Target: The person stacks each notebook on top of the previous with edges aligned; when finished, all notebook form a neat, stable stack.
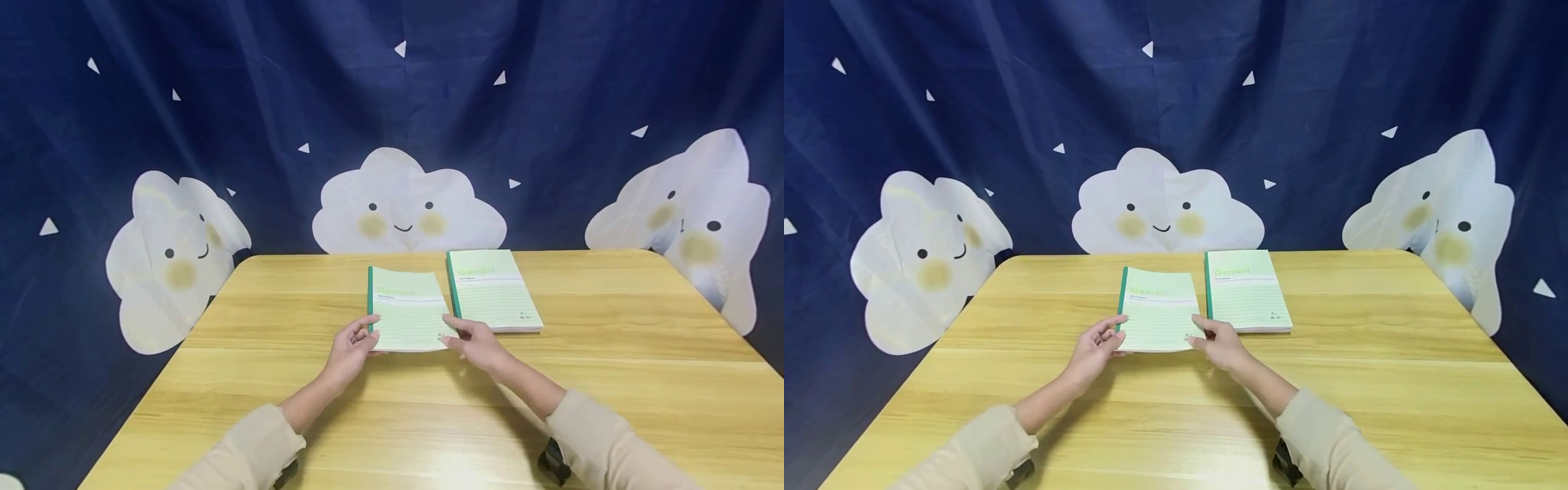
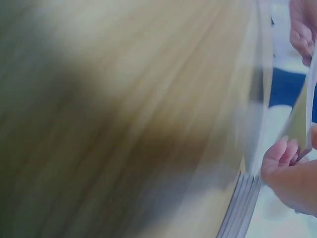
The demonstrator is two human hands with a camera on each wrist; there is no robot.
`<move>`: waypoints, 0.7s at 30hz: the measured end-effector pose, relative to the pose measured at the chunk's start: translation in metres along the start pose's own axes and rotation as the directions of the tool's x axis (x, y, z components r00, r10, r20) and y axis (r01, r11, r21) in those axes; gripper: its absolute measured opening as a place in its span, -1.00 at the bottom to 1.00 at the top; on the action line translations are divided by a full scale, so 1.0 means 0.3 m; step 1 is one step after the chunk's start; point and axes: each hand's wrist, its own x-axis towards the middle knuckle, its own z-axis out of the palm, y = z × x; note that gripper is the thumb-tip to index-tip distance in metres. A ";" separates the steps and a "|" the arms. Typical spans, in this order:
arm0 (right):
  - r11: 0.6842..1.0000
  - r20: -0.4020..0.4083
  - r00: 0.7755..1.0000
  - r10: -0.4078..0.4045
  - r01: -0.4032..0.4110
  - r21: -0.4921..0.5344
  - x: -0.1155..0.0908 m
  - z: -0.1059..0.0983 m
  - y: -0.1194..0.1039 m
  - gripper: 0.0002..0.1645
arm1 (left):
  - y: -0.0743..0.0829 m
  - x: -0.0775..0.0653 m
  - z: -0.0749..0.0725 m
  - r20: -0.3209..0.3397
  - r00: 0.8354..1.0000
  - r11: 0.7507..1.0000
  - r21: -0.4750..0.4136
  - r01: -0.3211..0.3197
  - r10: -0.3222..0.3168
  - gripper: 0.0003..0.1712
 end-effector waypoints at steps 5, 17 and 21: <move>0.999 0.013 0.999 -0.034 0.034 0.022 -0.007 -0.063 -0.008 -0.33 | 0.001 0.007 0.033 0.012 1.000 0.999 0.036 -0.025 0.025 -0.53; 0.990 -0.078 0.988 -0.136 0.134 -0.035 -0.027 -0.186 -0.014 -0.33 | 0.047 0.069 0.129 0.080 0.994 0.994 0.072 -0.086 0.080 -0.53; 0.984 -0.131 0.978 -0.160 0.148 -0.096 -0.031 -0.219 0.002 -0.35 | 0.027 0.108 0.167 0.101 0.990 0.987 0.116 -0.114 0.102 -0.54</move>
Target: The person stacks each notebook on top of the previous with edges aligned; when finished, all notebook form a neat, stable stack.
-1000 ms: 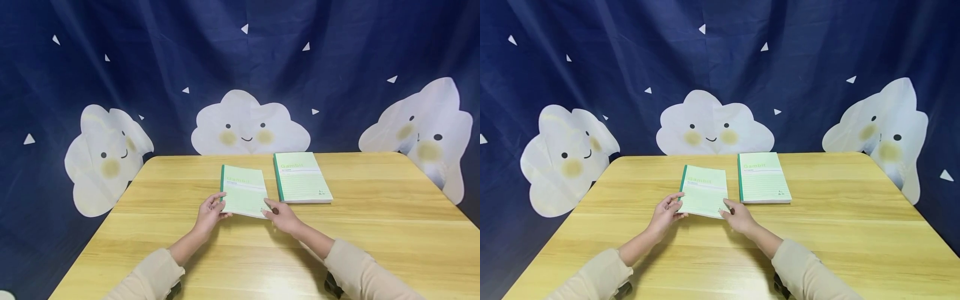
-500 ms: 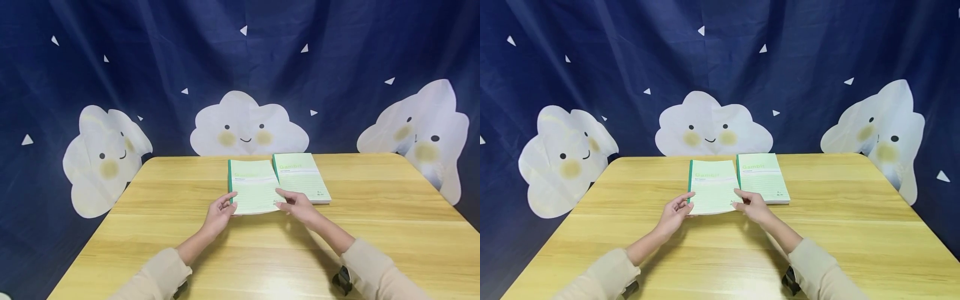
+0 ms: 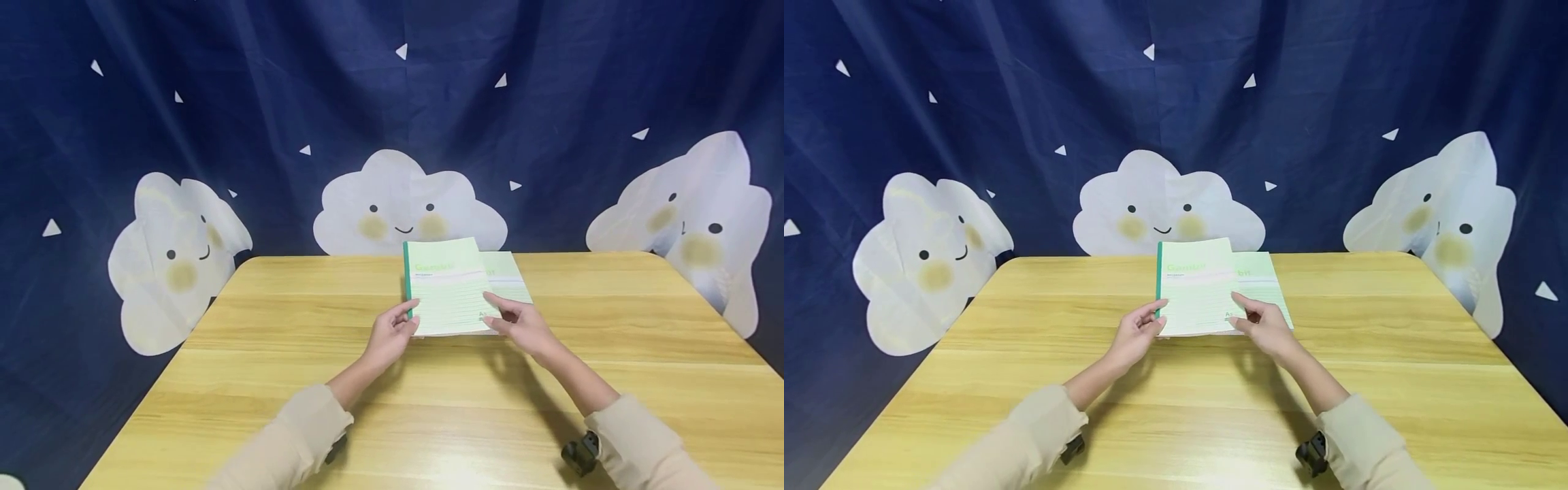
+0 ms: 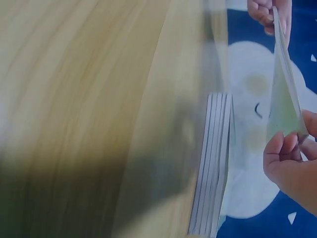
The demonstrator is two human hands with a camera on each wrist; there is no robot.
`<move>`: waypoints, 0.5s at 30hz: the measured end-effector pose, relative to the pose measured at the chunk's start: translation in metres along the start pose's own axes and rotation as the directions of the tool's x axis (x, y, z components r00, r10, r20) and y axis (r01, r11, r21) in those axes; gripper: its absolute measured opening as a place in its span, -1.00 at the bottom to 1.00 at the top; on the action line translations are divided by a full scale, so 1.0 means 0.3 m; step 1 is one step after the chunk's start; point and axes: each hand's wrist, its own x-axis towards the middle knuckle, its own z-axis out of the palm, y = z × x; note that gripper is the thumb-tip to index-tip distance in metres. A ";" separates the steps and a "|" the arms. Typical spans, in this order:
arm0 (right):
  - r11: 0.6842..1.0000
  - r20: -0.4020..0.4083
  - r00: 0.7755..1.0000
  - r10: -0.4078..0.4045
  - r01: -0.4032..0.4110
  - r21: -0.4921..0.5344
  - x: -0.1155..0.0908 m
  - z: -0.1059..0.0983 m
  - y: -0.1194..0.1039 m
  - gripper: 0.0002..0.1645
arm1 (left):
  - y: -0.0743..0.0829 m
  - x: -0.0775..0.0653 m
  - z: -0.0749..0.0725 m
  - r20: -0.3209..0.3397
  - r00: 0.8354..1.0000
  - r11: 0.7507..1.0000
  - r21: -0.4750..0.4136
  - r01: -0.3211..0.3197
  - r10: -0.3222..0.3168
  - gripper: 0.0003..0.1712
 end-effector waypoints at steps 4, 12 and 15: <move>0.998 -0.031 0.999 0.009 -0.011 -0.057 -0.005 -0.043 0.021 -0.35 | 0.009 0.030 0.046 0.009 1.000 0.999 0.042 -0.012 0.012 -0.56; 0.995 -0.058 0.998 0.007 -0.012 -0.102 -0.014 -0.134 0.069 -0.34 | 0.033 0.096 0.156 0.001 1.000 0.998 0.068 -0.006 0.006 -0.53; 0.991 -0.059 0.998 0.003 -0.011 -0.132 -0.008 -0.156 0.089 -0.35 | 0.024 0.116 0.186 0.000 1.000 0.996 0.088 0.005 -0.005 -0.51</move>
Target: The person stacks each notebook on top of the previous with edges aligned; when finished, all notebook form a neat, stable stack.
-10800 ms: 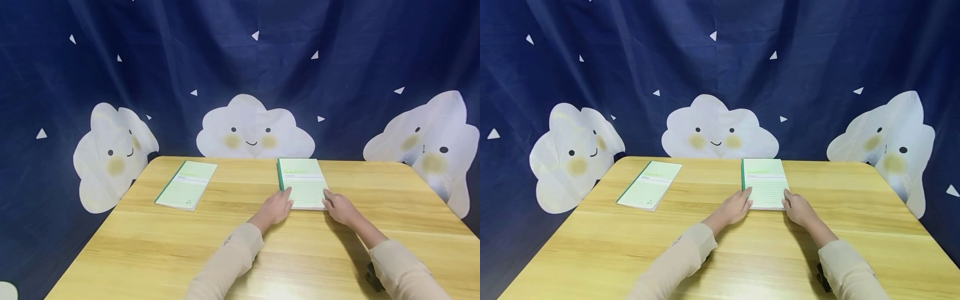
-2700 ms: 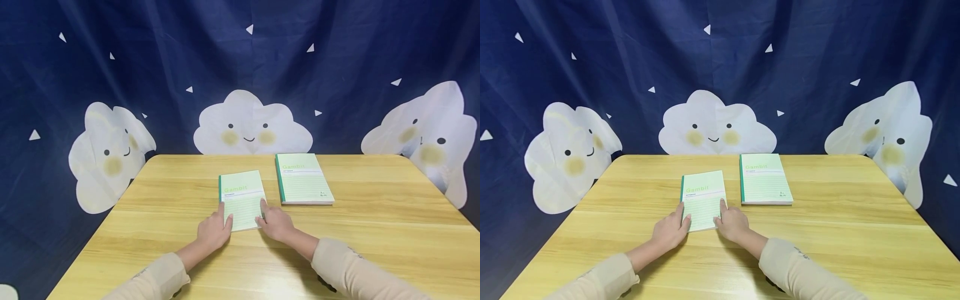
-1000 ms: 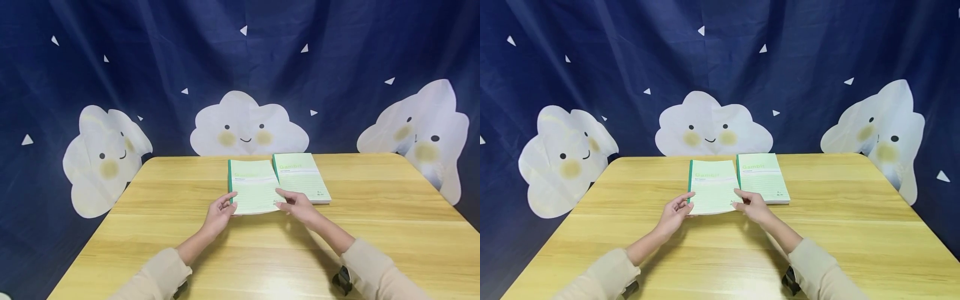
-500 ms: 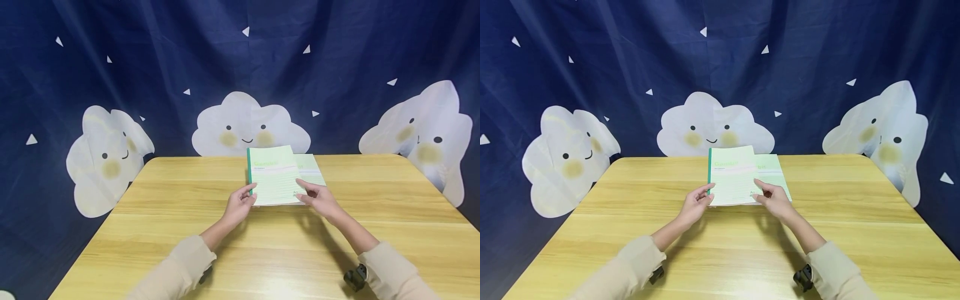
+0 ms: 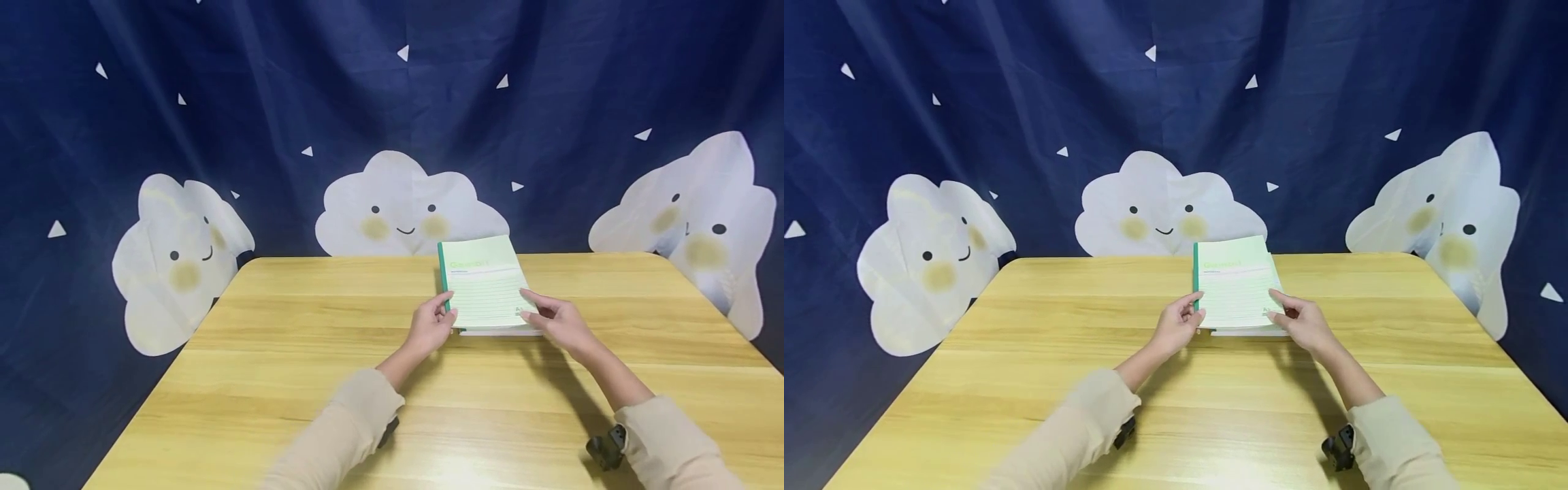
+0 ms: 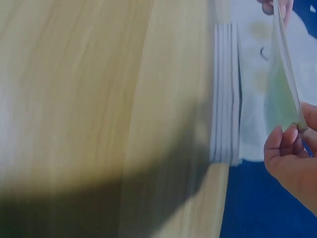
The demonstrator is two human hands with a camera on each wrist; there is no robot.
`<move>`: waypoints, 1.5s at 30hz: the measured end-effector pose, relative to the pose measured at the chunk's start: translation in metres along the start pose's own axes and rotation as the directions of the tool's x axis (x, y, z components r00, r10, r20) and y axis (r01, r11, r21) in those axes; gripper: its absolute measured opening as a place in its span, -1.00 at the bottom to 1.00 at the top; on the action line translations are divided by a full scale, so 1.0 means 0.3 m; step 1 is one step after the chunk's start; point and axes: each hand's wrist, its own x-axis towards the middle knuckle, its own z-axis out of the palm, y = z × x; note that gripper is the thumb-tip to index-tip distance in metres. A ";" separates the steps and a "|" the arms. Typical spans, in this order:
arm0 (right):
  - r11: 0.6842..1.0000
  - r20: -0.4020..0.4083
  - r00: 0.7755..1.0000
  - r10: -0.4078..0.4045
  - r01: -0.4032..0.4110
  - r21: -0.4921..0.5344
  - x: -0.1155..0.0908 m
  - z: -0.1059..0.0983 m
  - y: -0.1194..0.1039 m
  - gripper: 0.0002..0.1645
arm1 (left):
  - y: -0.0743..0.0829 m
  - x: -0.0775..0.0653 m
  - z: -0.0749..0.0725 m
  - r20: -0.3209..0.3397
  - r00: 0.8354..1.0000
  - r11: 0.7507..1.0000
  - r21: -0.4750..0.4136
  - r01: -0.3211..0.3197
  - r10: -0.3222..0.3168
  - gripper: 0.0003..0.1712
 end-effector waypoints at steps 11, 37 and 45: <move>0.998 0.024 1.000 0.016 -0.014 -0.061 0.031 -0.024 0.058 -0.36 | -0.018 0.046 0.073 -0.006 0.999 0.988 0.148 0.037 -0.036 -0.52; 0.941 0.079 0.996 -0.048 0.072 -0.330 0.034 -0.023 0.114 -0.41 | -0.016 0.047 0.129 0.113 0.988 0.534 0.832 -0.150 0.100 -0.60; 0.919 0.038 0.995 -0.087 0.095 -0.382 0.028 0.002 0.110 -0.44 | -0.017 0.048 0.130 0.120 0.988 0.485 0.861 -0.151 0.094 -0.61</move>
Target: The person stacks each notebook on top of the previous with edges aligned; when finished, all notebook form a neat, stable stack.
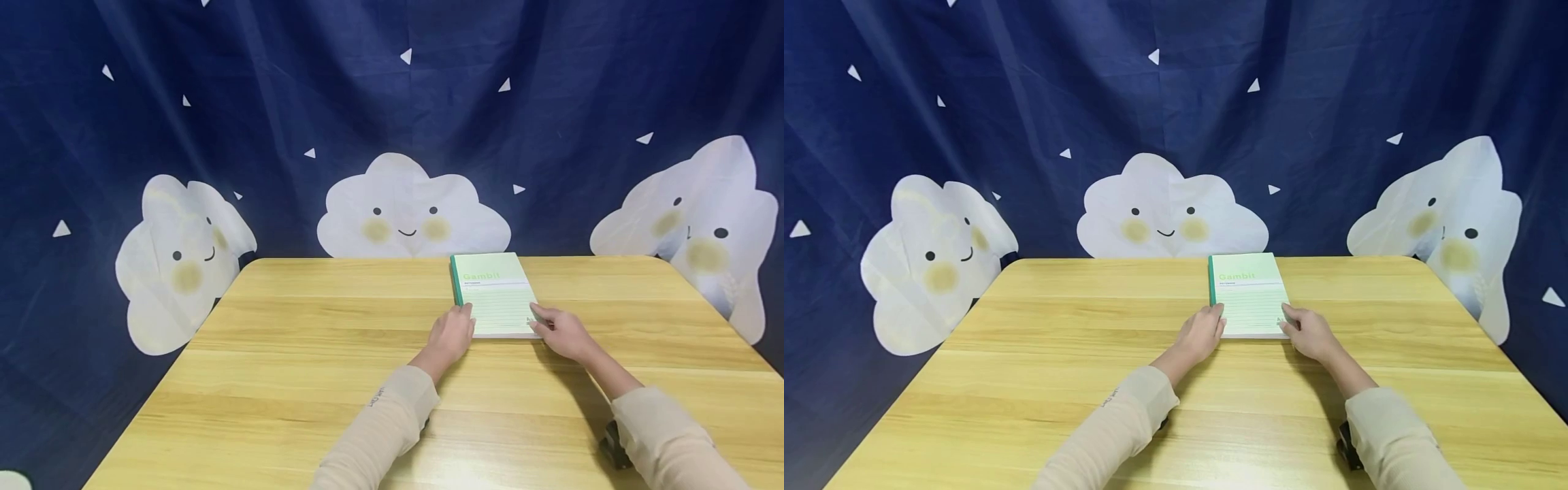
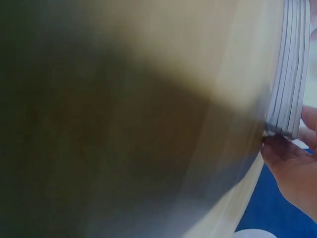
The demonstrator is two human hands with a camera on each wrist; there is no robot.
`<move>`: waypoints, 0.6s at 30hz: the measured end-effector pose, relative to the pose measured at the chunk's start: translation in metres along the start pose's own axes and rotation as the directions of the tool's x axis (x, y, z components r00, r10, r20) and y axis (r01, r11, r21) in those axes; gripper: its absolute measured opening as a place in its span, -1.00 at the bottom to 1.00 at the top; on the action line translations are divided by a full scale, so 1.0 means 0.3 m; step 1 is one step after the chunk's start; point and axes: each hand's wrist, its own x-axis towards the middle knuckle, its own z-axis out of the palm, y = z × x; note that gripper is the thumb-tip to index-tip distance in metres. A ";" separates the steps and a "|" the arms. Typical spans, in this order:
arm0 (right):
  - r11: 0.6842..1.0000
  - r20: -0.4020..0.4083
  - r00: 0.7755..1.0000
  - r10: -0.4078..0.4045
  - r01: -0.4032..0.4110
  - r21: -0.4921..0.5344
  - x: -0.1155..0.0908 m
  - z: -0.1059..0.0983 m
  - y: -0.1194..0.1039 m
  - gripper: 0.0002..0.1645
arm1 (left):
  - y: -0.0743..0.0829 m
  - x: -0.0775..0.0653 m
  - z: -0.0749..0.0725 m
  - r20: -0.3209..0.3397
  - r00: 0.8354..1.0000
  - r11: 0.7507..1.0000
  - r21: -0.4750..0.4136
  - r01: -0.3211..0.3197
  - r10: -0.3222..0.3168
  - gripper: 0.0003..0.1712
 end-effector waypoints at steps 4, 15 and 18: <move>0.998 0.024 0.999 0.045 -0.046 0.032 -0.003 0.013 -0.009 -0.42 | 0.000 0.002 0.004 -0.008 1.000 1.000 -0.012 0.001 -0.001 -0.61; 0.997 0.037 0.998 0.046 -0.048 0.066 -0.001 0.021 -0.010 -0.40 | -0.004 0.004 0.002 0.012 1.000 1.000 -0.030 -0.003 0.003 -0.59; 0.997 -0.013 0.998 0.057 -0.056 0.055 -0.006 0.018 -0.010 -0.37 | -0.017 -0.003 -0.014 0.080 0.997 0.995 -0.101 -0.011 0.019 -0.51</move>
